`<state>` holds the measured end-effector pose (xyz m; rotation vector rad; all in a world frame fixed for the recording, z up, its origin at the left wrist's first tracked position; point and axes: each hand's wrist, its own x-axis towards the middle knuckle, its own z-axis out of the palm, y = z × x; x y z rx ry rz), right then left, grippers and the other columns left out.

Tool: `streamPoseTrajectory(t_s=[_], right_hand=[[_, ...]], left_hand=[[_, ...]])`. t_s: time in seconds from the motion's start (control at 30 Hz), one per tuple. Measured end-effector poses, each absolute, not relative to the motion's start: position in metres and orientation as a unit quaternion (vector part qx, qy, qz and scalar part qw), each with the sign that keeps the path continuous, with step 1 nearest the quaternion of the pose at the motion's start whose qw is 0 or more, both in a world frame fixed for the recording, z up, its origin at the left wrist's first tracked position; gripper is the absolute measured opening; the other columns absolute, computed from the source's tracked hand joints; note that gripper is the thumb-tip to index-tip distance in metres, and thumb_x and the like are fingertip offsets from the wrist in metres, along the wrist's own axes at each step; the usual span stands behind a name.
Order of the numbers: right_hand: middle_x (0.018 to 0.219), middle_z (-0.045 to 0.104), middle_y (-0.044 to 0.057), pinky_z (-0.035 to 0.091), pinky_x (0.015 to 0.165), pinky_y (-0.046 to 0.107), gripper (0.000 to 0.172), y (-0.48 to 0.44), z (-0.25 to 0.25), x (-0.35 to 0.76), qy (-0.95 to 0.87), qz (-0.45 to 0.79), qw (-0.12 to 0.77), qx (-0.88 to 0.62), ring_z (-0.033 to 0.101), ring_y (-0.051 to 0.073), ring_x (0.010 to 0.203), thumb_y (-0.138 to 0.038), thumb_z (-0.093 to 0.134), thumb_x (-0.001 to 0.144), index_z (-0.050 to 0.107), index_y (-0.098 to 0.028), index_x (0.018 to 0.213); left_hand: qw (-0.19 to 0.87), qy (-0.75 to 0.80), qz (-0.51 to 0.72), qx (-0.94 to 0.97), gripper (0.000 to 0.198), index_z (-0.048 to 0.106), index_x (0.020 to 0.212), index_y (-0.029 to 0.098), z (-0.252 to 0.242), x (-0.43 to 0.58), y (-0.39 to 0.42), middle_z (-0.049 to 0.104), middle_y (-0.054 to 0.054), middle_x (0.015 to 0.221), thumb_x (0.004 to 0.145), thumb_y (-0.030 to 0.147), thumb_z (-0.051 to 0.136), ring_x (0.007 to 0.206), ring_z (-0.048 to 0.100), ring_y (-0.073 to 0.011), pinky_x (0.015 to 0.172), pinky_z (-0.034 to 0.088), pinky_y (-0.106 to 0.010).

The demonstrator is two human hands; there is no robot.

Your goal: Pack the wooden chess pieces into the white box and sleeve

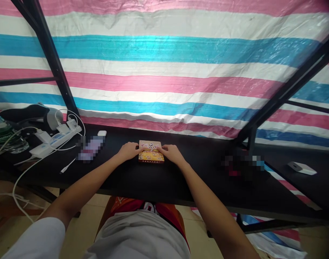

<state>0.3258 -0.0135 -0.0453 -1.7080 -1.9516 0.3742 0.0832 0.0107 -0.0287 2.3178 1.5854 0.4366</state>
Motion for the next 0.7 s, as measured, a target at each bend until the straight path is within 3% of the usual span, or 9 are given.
streamPoseTrajectory(t_s=[0.13, 0.4, 0.47, 0.57, 0.7], right_hand=[[0.066, 0.066, 0.004, 0.039, 0.059, 0.027, 0.047, -0.014, -0.044, 0.3264, -0.7, 0.122, 0.32, -0.627, 0.058, 0.017, 0.061, -0.059, 0.05, 0.078, 0.073, -0.019, 0.086], [0.053, 0.057, 0.001, 0.036, 0.052, 0.026, 0.05, -0.0156, -0.0419, 0.3254, -0.644, 0.128, 0.436, -0.615, 0.048, 0.013, 0.051, -0.063, 0.049, 0.076, 0.069, -0.017, 0.076], [0.059, 0.06, 0.002, 0.041, 0.057, 0.027, 0.05, -0.0172, -0.0399, 0.3233, -0.628, 0.139, 0.481, -0.597, 0.052, 0.015, 0.056, -0.062, 0.05, 0.076, 0.068, -0.017, 0.088], [0.088, 0.067, 0.005, 0.047, 0.067, 0.028, 0.052, -0.0186, -0.0375, 0.3202, -0.609, 0.184, 0.546, -0.546, 0.059, 0.017, 0.072, -0.058, 0.053, 0.076, 0.06, -0.019, 0.111], [0.106, 0.065, 0.007, 0.049, 0.073, 0.03, 0.058, -0.016, -0.0374, 0.3217, -0.597, 0.269, 0.59, -0.473, 0.061, 0.019, 0.086, -0.05, 0.058, 0.075, 0.045, -0.024, 0.126]], left_hand=[[0.145, 0.528, 0.22, 0.808, 0.044, 0.07, 0.083, 0.018, -0.0263, 0.081, 0.0114, 0.067, -0.008, 0.075, 0.08, 0.056, 0.049, 0.07, 0.06, -0.0221, 0.062, 0.037, -0.026], [0.261, 0.467, 0.367, 0.762, 0.043, 0.066, 0.109, 0.013, -0.0202, 0.0788, 0.0127, 0.067, -0.005, 0.077, 0.081, 0.041, 0.051, 0.071, 0.06, -0.019, 0.067, 0.043, -0.026], [0.307, 0.436, 0.385, 0.753, 0.051, 0.059, 0.121, 0.012, -0.02, 0.0797, 0.0122, 0.066, -0.004, 0.083, 0.079, 0.04, 0.054, 0.072, 0.06, -0.0177, 0.068, 0.045, -0.026], [0.359, 0.389, 0.392, 0.752, 0.064, 0.044, 0.135, 0.015, -0.0232, 0.0818, 0.0121, 0.062, -0.005, 0.098, 0.076, 0.036, 0.058, 0.075, 0.059, -0.0149, 0.069, 0.047, -0.026], [0.363, 0.341, 0.392, 0.773, 0.072, 0.031, 0.142, 0.022, -0.0292, 0.0826, 0.014, 0.054, -0.008, 0.119, 0.076, 0.029, 0.058, 0.093, 0.057, -0.0172, 0.075, 0.048, -0.026]])
